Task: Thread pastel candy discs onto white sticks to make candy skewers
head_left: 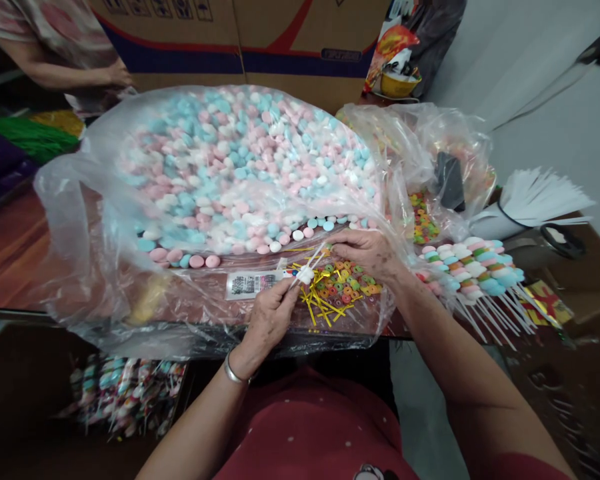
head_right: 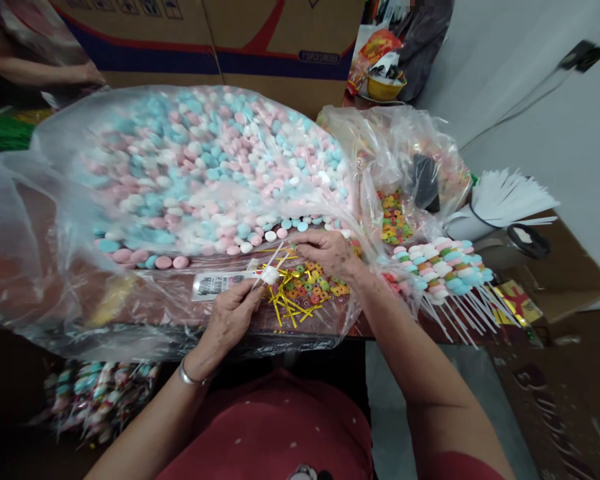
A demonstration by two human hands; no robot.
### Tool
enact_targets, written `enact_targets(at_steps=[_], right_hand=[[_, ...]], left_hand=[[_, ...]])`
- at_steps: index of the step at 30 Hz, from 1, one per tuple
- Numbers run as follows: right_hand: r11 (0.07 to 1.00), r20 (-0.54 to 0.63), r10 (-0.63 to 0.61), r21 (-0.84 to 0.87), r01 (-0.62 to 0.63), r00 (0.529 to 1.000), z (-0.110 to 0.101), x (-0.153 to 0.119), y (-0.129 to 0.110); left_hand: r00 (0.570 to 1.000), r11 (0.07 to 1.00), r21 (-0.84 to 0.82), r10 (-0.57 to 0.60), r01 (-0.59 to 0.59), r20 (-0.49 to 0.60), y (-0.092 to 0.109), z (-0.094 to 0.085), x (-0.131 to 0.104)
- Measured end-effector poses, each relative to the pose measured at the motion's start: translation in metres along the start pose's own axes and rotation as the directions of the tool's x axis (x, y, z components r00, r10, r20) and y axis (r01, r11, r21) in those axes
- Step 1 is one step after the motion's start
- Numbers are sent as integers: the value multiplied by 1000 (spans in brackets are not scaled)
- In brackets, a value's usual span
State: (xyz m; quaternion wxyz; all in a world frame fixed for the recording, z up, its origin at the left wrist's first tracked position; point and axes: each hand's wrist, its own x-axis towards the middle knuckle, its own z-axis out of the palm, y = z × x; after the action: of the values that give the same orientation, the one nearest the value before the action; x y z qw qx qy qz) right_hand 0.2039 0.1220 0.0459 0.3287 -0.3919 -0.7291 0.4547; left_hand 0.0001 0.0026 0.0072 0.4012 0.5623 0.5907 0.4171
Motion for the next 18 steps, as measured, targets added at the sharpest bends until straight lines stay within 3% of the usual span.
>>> enact_targets(at_steps=[10,18], right_hand=[[978,228,-117,-143,152,967,-17,2,-11],[979,233,-107,-146,144,967,-12,-5,-8]], left_hand=[[1000,1000,-13,-4,4,10,-7,-1,0],[999,1000,-23,4,-3,44,-5,-4,-1]])
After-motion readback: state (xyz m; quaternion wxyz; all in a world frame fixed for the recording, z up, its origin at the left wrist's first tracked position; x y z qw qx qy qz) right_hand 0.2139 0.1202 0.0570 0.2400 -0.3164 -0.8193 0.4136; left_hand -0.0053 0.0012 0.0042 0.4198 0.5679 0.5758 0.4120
